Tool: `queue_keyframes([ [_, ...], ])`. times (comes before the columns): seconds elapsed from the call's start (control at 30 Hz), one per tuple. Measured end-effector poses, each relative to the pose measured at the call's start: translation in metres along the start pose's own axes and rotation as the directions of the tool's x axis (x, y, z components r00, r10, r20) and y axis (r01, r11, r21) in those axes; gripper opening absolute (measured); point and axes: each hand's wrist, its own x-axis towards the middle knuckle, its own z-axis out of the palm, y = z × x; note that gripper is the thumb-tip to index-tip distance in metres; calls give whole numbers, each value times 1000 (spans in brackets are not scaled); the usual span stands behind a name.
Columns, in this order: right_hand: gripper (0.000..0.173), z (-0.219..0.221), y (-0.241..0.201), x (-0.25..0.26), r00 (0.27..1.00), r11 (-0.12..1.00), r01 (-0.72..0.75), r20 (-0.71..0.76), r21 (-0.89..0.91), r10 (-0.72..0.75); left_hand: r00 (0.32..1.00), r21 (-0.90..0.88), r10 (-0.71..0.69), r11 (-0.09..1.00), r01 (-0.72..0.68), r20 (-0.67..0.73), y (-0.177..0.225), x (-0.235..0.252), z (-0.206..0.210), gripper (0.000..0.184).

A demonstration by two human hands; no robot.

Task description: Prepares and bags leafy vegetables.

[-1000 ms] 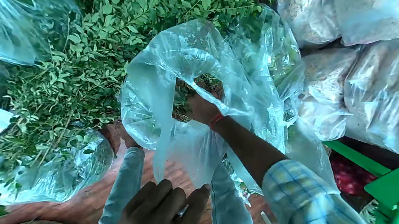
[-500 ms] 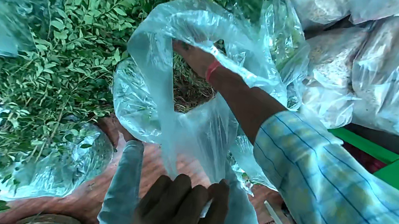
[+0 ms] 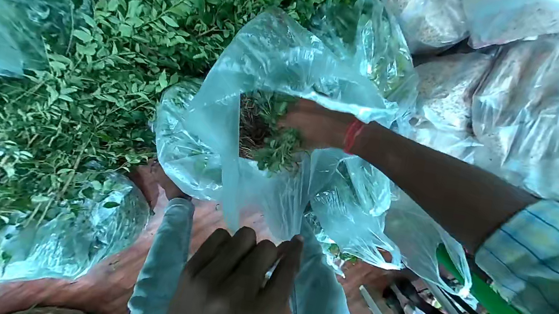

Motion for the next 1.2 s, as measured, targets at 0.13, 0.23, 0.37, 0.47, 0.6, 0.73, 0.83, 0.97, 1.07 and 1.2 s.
queue_keyframes([
  [0.13, 49, -15, -7, -22, 886, 909, -269, -288, 318, 363, 999, -34, -25, 999, 24, -22, 0, 1, 0, 24],
  [0.23, 46, -11, 0, -20, 699, 745, -489, -307, 455, 646, 999, -43, -28, 999, 27, -34, -1, 0, 1, 24],
  [0.37, 41, -7, 2, -18, 603, 480, -459, -134, 748, 786, 998, -24, -40, 999, 39, -47, -3, 1, -1, 26],
  [0.47, 31, 0, -1, -13, 579, 384, -311, -147, 870, 802, 998, -22, -45, 999, 44, -49, -4, 2, -1, 27],
  [0.6, 34, -17, -10, 7, 581, 497, -385, -214, 778, 785, 996, -40, -55, 998, 52, -70, -3, 6, -1, 26],
  [0.73, 53, -40, -32, 20, 687, 682, -549, -203, 484, 697, 995, -33, -50, 998, 47, -91, -6, 8, -2, 26],
  [0.83, 34, -36, -39, 19, 702, 734, -526, -268, 430, 660, 993, -23, -63, 998, 61, -96, -11, 7, -6, 27],
  [0.97, 23, -9, -32, 18, 786, 807, -479, -241, 344, 569, 991, 9, -86, 996, 88, -106, -17, 10, -11, 28],
  [1.07, 45, 6, -36, 32, 830, 853, -440, -235, 282, 506, 992, -12, -69, 998, 69, -108, -16, 11, -10, 27],
  [1.2, 40, 17, -27, 54, 898, 910, -394, -154, 129, 411, 995, -63, -38, 997, 33, -92, -14, 11, -7, 26],
])
